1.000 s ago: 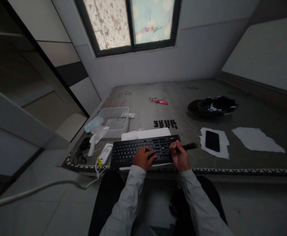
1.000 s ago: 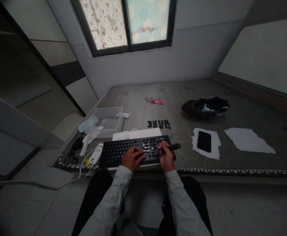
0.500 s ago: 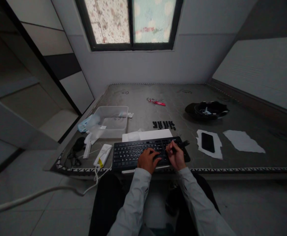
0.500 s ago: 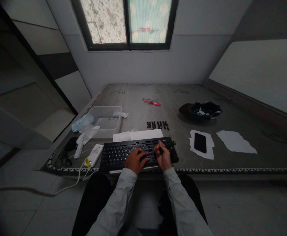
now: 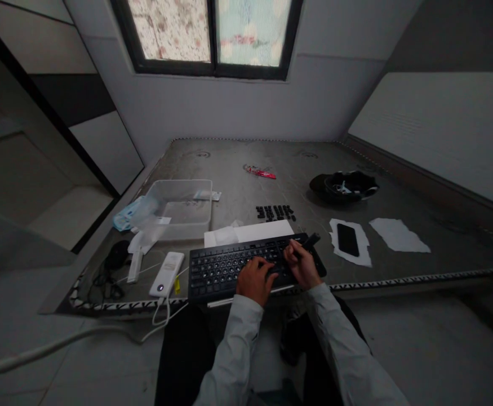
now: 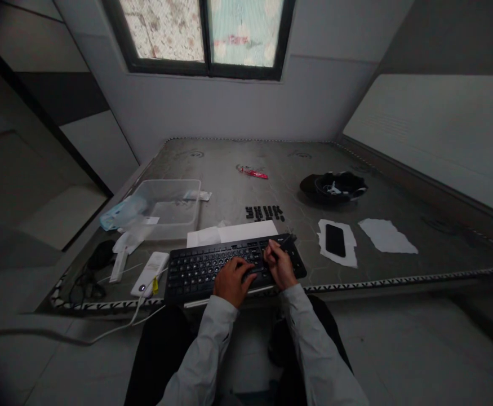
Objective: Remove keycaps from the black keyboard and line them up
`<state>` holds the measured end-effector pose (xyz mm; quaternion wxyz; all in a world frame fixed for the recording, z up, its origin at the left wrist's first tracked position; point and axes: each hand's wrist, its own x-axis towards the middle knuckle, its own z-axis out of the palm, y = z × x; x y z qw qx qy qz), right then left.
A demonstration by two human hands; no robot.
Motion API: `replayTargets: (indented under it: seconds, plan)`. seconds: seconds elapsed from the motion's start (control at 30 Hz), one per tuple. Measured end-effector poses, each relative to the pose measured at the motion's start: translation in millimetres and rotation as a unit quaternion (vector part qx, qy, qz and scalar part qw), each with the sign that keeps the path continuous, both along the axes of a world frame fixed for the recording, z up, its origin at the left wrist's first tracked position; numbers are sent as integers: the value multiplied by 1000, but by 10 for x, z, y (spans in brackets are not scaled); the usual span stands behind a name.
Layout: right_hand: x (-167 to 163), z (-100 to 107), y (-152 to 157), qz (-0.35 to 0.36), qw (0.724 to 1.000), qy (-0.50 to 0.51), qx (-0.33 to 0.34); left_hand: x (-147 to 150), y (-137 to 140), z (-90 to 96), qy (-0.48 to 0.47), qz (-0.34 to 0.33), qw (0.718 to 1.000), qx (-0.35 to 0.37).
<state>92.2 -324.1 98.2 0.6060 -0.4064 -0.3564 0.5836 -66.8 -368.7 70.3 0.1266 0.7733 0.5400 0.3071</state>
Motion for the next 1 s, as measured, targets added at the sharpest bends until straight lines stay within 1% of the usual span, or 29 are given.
replayTargets:
  seconds: [0.13,0.2,0.4,0.53,0.63,0.77,1.0]
  plan:
    - [-75,10,-10,6,1000,-23,-18,-3,3,13,2,-4,1000,-7]
    - [-130,-3,-12,-7,999,-30,-15,-4,2,23,-1,-4,1000,-9]
    - [-236,-111,-38,-74,996,-29,47,-9,-13,49,-9,0,1000,-21]
    - [-288,-206,-99,-70,994,-51,71,-12,-3,67,-11,1,999,-37]
    - [-321,-235,-138,-66,992,-67,84,-15,6,85,-12,-3,999,-44]
    - [-331,-245,-147,-74,990,-71,96,-20,4,94,-8,-7,999,-33]
    - [-323,-329,-113,-101,989,-64,84,-17,-8,76,-2,4,1000,-12]
